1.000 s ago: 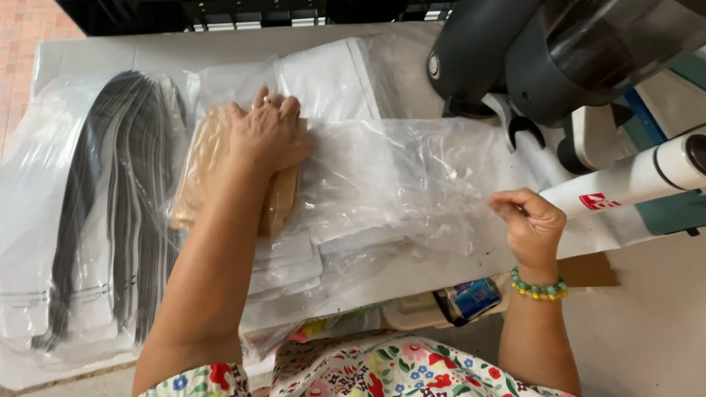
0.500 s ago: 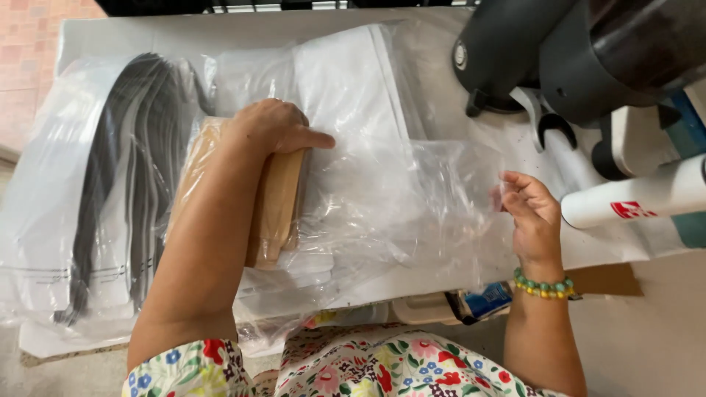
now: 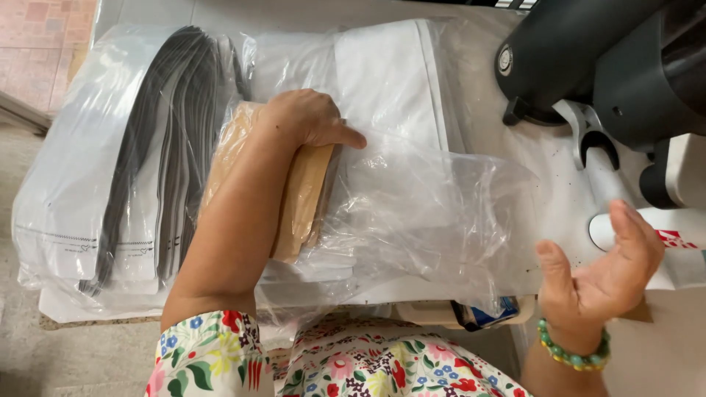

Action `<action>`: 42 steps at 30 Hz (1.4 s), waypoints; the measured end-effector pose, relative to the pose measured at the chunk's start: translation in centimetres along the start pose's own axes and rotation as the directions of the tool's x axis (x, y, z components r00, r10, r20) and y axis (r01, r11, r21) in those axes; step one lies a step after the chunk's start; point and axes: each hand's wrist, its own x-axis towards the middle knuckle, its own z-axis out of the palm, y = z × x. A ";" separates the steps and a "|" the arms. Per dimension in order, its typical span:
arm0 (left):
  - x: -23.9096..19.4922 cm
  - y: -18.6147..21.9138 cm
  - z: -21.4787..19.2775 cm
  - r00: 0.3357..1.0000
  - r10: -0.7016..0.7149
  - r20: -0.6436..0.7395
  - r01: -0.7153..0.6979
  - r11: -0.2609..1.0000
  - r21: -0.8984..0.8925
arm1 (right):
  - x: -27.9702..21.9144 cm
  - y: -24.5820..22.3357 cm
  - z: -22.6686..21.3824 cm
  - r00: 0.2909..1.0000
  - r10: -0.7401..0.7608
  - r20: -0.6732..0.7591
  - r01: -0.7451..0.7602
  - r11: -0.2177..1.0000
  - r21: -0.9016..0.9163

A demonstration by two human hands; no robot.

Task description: Packing stacks of brown paper bags into clear plastic sleeves

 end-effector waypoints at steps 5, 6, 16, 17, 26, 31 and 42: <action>-0.7 0.1 0.5 0.989 0.095 -0.111 -0.086 0.992 0.088 | 8.3 -3.7 5.8 0.889 -0.209 0.406 0.206 0.977 0.052; -1.2 0.4 0.6 0.990 0.097 -0.107 -0.088 0.992 0.088 | 9.2 -3.9 7.9 0.889 -0.205 0.409 0.202 0.978 0.051; -1.0 -0.4 3.0 0.906 0.192 -0.378 -0.174 0.981 0.083 | 9.5 -4.4 18.8 0.124 0.360 0.925 -0.370 0.881 -0.293; -1.2 -0.1 2.8 0.905 0.203 -0.375 -0.183 0.979 0.089 | 9.5 -5.0 18.7 0.033 0.333 0.942 -0.377 0.877 -0.297; -3.9 -1.0 3.0 0.813 0.336 -0.475 -0.336 0.938 0.089 | 5.8 -3.9 18.1 0.103 0.190 0.976 -0.606 0.790 -0.090; -4.7 -0.8 3.5 0.771 0.373 -0.516 -0.358 0.924 0.132 | 4.2 -6.7 18.2 0.161 0.129 0.978 -0.749 0.661 0.037; -8.9 -6.4 0.6 0.844 0.504 -0.185 -0.518 0.854 -0.034 | 3.2 -5.2 18.9 0.248 0.120 0.961 -0.809 0.571 0.138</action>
